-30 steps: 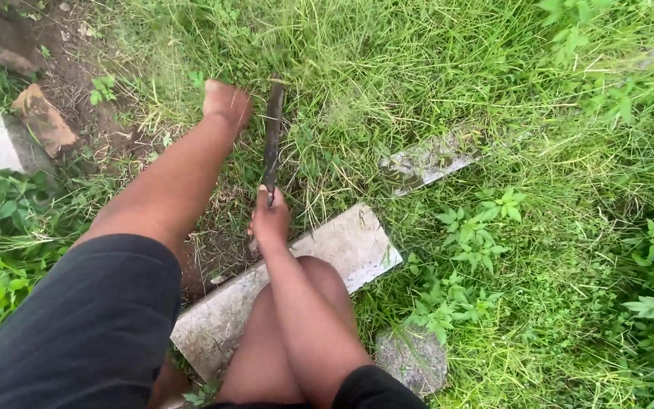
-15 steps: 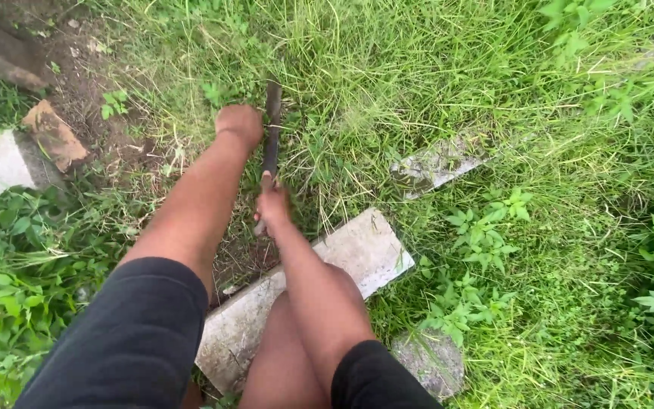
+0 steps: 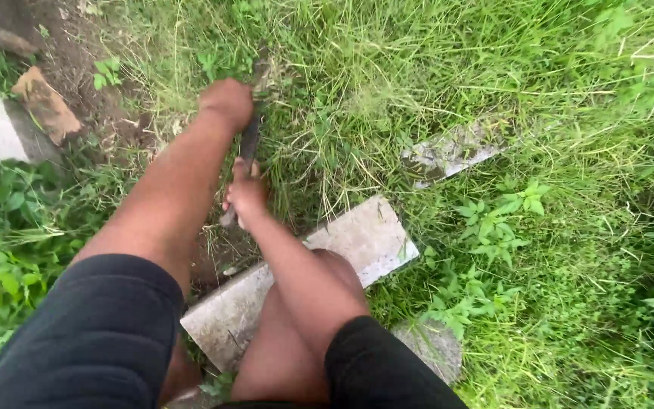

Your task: Cutting grass and weeds manually using a machete while crouching on the ground.

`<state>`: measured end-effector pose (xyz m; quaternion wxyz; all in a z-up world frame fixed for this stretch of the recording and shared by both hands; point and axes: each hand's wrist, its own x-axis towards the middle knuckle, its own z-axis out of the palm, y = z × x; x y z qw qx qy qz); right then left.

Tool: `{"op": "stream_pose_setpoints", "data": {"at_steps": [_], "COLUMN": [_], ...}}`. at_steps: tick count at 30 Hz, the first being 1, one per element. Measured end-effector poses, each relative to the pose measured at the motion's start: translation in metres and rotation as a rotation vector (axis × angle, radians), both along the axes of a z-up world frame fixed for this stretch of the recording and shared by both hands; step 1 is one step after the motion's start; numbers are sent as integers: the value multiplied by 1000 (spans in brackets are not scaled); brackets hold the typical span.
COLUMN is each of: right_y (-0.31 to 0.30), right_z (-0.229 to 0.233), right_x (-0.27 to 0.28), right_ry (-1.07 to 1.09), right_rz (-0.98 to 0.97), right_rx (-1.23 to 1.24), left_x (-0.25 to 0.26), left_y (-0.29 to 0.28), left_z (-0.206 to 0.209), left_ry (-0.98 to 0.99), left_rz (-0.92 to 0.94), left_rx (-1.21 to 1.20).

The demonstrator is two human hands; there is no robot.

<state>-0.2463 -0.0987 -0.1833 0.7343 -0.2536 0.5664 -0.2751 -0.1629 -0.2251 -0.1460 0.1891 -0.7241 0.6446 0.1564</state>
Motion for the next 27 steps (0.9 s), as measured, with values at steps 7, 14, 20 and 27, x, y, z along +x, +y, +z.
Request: {"op": "stream_pose_setpoints", "data": {"at_steps": [7, 14, 20, 27], "right_y": [-8, 23, -6, 40], "right_z": [-21, 5, -22, -11], "right_x": [-17, -21, -9, 15], "right_ry": [18, -1, -82, -62], "right_rz": [59, 90, 53, 251], "right_rx": [5, 53, 48, -75], "left_x": [-12, 1, -13, 49], "left_y": [1, 10, 27, 65], "left_z": [-30, -10, 1, 15], "left_ry": [68, -94, -40, -120], "left_rz": [126, -51, 13, 72], "left_rx": [-14, 9, 1, 7]}}
